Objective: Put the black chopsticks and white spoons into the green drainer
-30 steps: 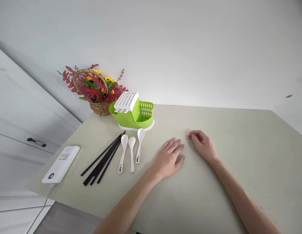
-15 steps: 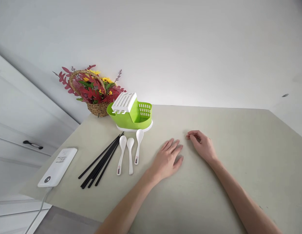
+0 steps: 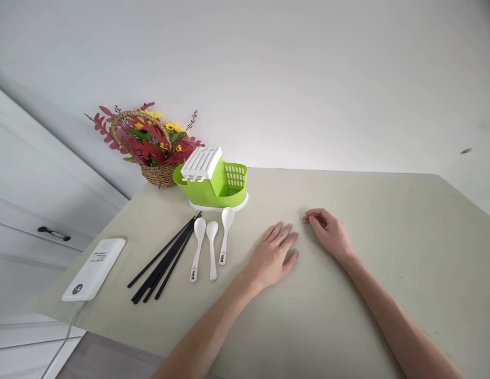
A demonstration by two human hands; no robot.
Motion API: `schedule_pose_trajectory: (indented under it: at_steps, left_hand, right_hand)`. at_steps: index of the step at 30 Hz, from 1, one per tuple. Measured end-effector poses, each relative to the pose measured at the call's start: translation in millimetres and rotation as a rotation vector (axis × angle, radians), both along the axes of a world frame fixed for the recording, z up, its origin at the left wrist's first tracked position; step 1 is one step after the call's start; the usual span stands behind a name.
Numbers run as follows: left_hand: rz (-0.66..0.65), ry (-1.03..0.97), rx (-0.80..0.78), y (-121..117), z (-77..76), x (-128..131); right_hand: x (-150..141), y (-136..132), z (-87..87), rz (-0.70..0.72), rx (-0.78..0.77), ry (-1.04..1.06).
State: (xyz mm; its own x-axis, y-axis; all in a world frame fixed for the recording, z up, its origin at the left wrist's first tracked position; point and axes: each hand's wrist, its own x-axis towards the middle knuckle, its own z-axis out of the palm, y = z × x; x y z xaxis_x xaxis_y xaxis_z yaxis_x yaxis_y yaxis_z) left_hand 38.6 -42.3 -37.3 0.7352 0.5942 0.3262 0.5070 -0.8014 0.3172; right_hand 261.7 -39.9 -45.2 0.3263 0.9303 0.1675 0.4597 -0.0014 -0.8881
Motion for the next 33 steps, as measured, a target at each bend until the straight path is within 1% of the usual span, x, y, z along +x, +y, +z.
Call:
schedule_pose_trajectory:
  at_steps: [6,12,20,33]
  left_hand:
    - [-0.001,0.004,-0.008,0.0,1.5,0.6]
    - [-0.004,-0.019,-0.005,-0.2,-0.7,-0.1]
    - [-0.002,-0.030,-0.009,0.1,-0.9,-0.6]
    - [0.004,-0.008,0.008,0.4,0.0,0.6]
  right_hand:
    - [0.0,0.5,0.9,0.000,0.009,-0.005]
    - [1.0,-0.2,0.4,0.009,-0.001,-0.029]
    - [0.1,-0.2,1.5,0.006,-0.008,-0.006]
    - [1.2,1.4,-1.5,0.019,0.009,-0.009]
